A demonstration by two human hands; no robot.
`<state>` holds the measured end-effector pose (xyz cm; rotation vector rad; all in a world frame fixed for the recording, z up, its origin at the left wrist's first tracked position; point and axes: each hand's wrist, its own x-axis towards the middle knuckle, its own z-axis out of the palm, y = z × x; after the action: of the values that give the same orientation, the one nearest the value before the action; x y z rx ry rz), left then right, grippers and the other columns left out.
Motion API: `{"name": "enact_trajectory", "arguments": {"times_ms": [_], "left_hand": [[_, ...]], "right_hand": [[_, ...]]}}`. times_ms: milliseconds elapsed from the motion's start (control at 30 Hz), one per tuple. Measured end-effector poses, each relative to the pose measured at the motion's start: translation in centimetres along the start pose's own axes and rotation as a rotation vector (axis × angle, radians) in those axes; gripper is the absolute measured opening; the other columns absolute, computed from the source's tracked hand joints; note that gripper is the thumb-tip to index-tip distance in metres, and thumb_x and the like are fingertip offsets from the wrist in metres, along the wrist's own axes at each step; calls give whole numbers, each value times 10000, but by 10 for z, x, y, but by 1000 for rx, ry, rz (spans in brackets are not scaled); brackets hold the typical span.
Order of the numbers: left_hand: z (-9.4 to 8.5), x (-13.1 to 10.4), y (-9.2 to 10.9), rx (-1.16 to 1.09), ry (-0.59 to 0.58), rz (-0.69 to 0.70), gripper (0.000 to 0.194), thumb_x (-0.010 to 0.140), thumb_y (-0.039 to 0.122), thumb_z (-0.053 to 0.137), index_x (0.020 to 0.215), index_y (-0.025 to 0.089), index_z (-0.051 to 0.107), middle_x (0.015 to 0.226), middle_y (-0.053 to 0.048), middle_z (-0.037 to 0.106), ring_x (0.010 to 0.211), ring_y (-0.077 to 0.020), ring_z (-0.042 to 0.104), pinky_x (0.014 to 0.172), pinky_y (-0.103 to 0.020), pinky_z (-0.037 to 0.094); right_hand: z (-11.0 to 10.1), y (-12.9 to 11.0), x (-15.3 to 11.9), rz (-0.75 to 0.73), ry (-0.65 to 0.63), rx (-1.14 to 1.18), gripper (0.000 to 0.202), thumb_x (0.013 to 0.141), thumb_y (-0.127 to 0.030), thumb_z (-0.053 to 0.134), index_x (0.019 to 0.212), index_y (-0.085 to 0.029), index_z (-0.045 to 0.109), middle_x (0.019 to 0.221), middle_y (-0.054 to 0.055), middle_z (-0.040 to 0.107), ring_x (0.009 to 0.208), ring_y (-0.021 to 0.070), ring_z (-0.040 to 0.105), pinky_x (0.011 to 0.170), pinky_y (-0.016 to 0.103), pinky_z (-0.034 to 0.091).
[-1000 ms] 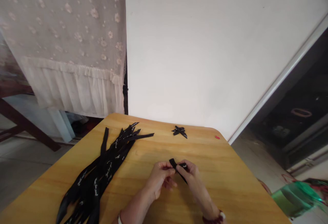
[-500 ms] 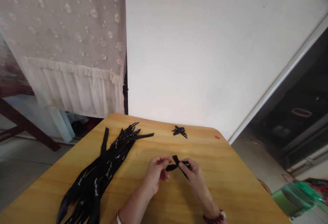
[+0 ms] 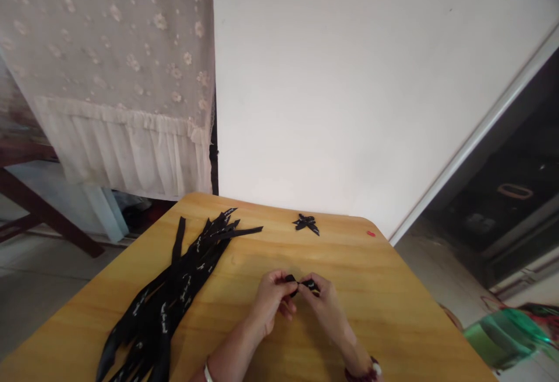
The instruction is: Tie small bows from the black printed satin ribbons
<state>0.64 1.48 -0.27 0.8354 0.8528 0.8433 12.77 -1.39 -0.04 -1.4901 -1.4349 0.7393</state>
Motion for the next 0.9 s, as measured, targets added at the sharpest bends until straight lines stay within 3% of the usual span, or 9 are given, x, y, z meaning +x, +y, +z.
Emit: {"name": "enact_trajectory", "arguments": {"times_ms": [533,700,900], "left_hand": [[-1,0,0,-132,48,48,241,565,302,630,604,156,442,467,66,473,313,-71,466,247,-155,325],[-2,0,1,-178,92,26,248,557,286,641,683,155,472,521,65,498,296,-52,445,251,-158,325],[-1,-1,0,-75,-10,-37,216,536,153,616,707,143,486,560,47,522,323,-52,468,265,-149,330]], "right_hand": [[2,-3,0,-18,4,-8,135,689,-253,511,614,-154,565,556,2,573,534,129,502,508,210,373],[1,0,1,-12,33,1,144,686,-271,523,604,-158,559,534,-5,552,519,126,493,491,203,372],[1,2,1,-18,60,19,158,681,-285,523,578,-166,534,516,-16,527,521,126,483,497,203,372]]}}
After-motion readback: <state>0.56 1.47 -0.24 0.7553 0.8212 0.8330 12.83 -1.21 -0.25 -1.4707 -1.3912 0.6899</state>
